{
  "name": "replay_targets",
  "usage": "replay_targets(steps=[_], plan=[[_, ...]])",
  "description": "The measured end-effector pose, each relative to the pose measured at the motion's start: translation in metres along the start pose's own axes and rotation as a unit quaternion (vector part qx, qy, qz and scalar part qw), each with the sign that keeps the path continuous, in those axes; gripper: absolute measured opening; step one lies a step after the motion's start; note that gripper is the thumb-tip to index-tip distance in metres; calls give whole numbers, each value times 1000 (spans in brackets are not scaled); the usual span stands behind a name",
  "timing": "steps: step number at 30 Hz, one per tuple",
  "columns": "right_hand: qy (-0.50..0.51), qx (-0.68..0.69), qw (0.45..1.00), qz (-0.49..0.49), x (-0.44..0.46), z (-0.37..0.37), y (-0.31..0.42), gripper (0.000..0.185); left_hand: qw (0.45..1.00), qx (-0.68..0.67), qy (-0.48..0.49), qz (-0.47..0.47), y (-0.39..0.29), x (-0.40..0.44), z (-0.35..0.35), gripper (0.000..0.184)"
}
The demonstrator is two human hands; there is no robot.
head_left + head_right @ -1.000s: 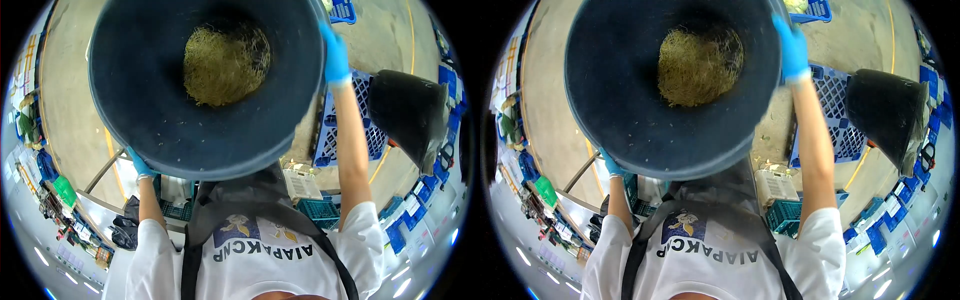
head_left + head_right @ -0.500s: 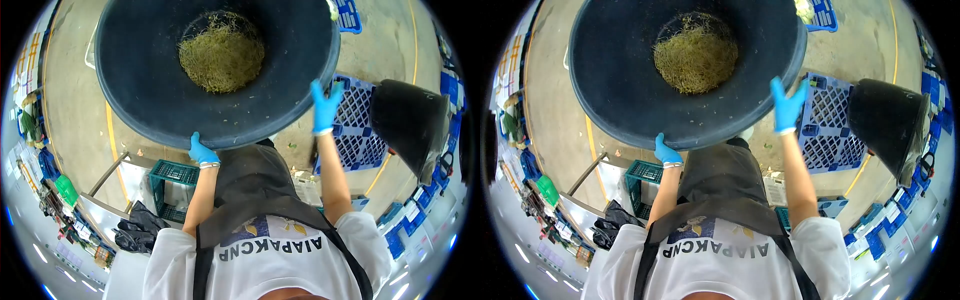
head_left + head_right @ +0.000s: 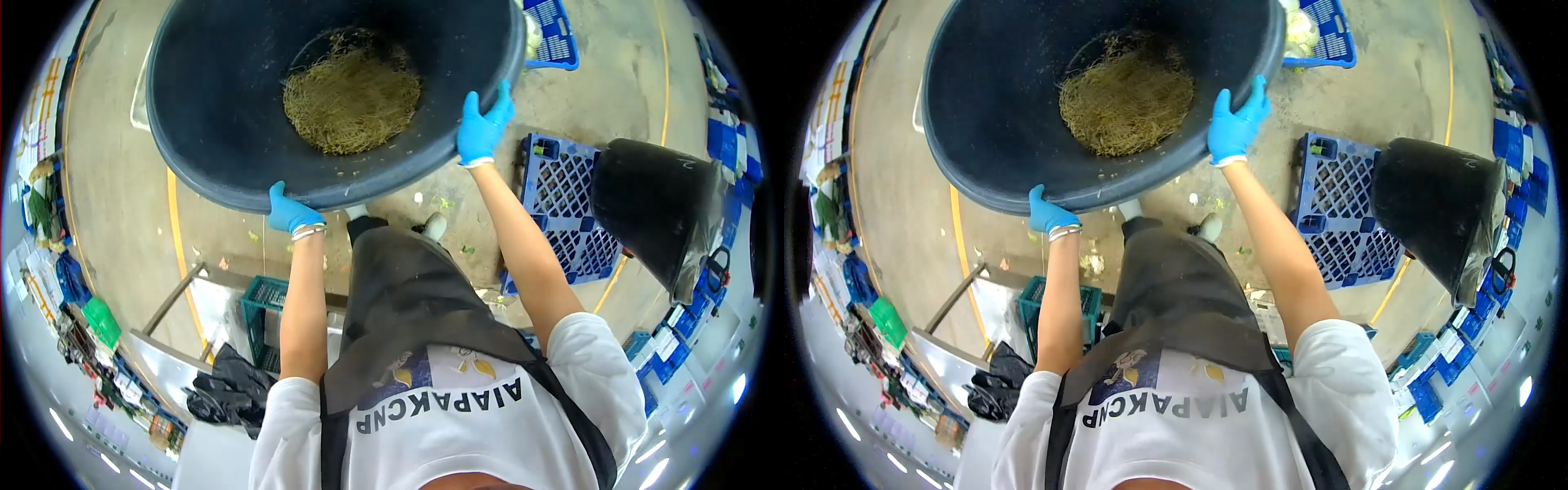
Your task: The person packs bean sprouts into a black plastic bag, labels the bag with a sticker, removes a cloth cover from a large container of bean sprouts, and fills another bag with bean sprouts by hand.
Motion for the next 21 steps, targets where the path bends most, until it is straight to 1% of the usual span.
replay_targets(steps=[2, 3, 5, 6, 7, 8, 9, 10, 11, 12, 13, 14, 15, 16, 17, 18, 19, 20, 21], plan=[[-9, -48, 998, 27, 23, -23, -17, 68, 1000, -18, -4, -6, 15, -3, -24, 25], [4, -34, 999, 17, 37, -33, -15, 69, 999, -11, -35, 4, 23, 2, -37, 32], [42, -23, 999, 16, 71, -52, -2, 85, 997, 32, -45, -46, 25, 13, -70, 32], [103, -54, 992, 44, 89, -59, 2, 97, 995, 56, -43, -70, 23, 16, -88, 32], [158, 6, 986, 43, 103, -64, 3, 104, 996, 63, -36, -51, 16, 22, -106, 29], [174, 24, 984, 27, 108, -64, 4, 108, 997, 76, -20, -26, 11, 25, -123, 27], [144, -5, 990, 2, 98, -49, 11, 98, 997, 79, 12, -2, -4, 8, -133, 24], [147, -2, 988, 54, 87, -28, 17, 81, 994, 113, 15, 1, -7, 11, -141, 28], [196, 10, 976, 98, 77, -19, 1, 67, 960, 224, 158, -56, 7, 55, -151, 31], [152, 110, 974, 129, 50, 16, 14, 63, 919, 331, 154, -147, 16, 96, -159, 34], [158, -64, 977, 127, 13, 17, -26, 61, 958, 241, 137, -72, 12, 63, -143, 38], [279, -19, 959, 52, -23, 36, -47, 62, 984, 143, 106, -3, 5, 26, -126, 43], [363, -38, 930, 38, -64, 59, -74, 62, 977, 122, 173, 21, 35, 81, -126, 52], [424, -65, 902, 44, -107, 70, -125, 61, 981, 158, 108, 6, 23, 33, -96, 56], [510, -112, 852, -31, -142, 101, -162, 55, 976, 193, 101, 16, 28, 29, -79, 59], [618, -177, 758, -110, -181, 117, -225, 61, 972, 201, 125, 9, 20, -1, -62, 60], [574, -204, 768, -197, -196, 188, -204, 60, 965, 175, 193, 11, 25, 5, -59, 66], [544, -181, 755, -318, -208, 247, -198, 61, 952, 147, 265, 38, 50, 58, -72, 72], [404, -159, 842, -321, -229, 301, -198, 61, 934, 158, 320, 9, 42, 49, -69, 76]])
Point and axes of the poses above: each hand's wrist, its own x-axis towards the middle knuckle, its own z-axis out of the back of the hand, y = z × x, the point moved 4 cm from there along x, towards the middle knuckle, and after that the axes turned 2 degrees about -x, right-handed, at the moved point
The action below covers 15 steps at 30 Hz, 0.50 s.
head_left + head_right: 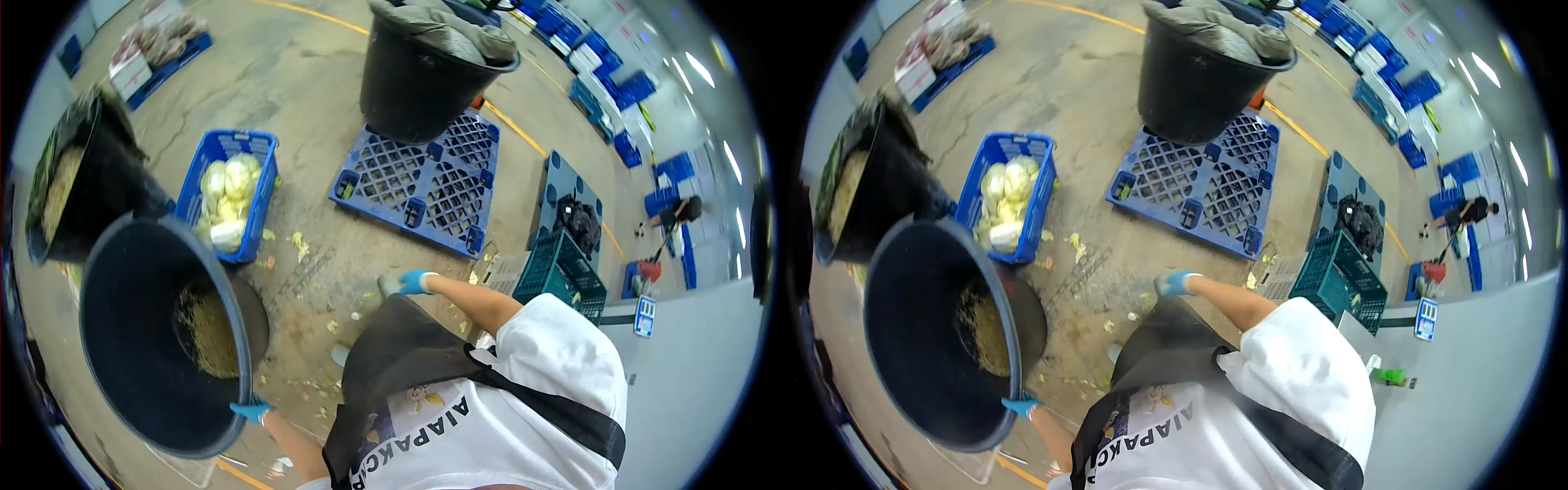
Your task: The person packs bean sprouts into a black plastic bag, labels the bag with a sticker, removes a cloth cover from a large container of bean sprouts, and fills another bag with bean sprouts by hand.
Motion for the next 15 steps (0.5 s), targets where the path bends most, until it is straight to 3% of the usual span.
replay_targets(steps=[1, 2, 3, 4, 5, 6, 7, 8, 10, 11, 12, 13, 14, 15], plan=[[-25, 14, 997, -65, 4, -4, -68, 63, 1000, 12, 15, 11, -1, 12, 5, 75], [9, 175, 977, -123, -14, 7, -106, 61, 997, 80, 16, -2, -5, 40, 14, 73], [24, 324, 927, -190, -36, 20, -140, 60, 998, 54, -4, 15, -9, 43, 9, 66], [33, 475, 845, -242, -27, 22, -199, 55, 996, 52, -43, -52, -22, 14, -4, 65], [26, 586, 790, -179, -15, 37, -253, 55, 1000, 23, -12, 15, -16, 33, -11, 60], [-17, 589, 800, -112, 4, 59, -307, 51, 997, 21, -67, 34, -9, 60, -12, 58], [-113, 655, 741, -96, 14, 101, -338, 47, 991, 19, -126, 51, 5, 55, -24, 56], [-204, 704, 677, -63, 23, 143, -369, 42, 993, 53, -90, 49, 31, 49, -44, 58], [-272, 769, 574, -78, 13, 256, -378, 44, 992, 112, -18, 51, 84, 15, -90, 63], [-276, 773, 566, -75, 26, 306, -402, 52, 930, 290, 146, 173, 123, -50, -142, 60], [-303, 749, 588, -32, 37, 351, -425, 61, 822, 215, 358, 386, 172, -71, -184, 48], [-289, 769, 570, -16, 43, 394, -439, 68, 906, 184, 154, 349, 196, -181, -243, 35], [-274, 788, 552, -1, 47, 438, -450, 74, 877, 219, 235, 357, 238, -229, -290, 26], [-259, 806, 532, 12, 51, 482, -461, 81, 805, 193, 362, 428, 272, -282, -338, 24]])
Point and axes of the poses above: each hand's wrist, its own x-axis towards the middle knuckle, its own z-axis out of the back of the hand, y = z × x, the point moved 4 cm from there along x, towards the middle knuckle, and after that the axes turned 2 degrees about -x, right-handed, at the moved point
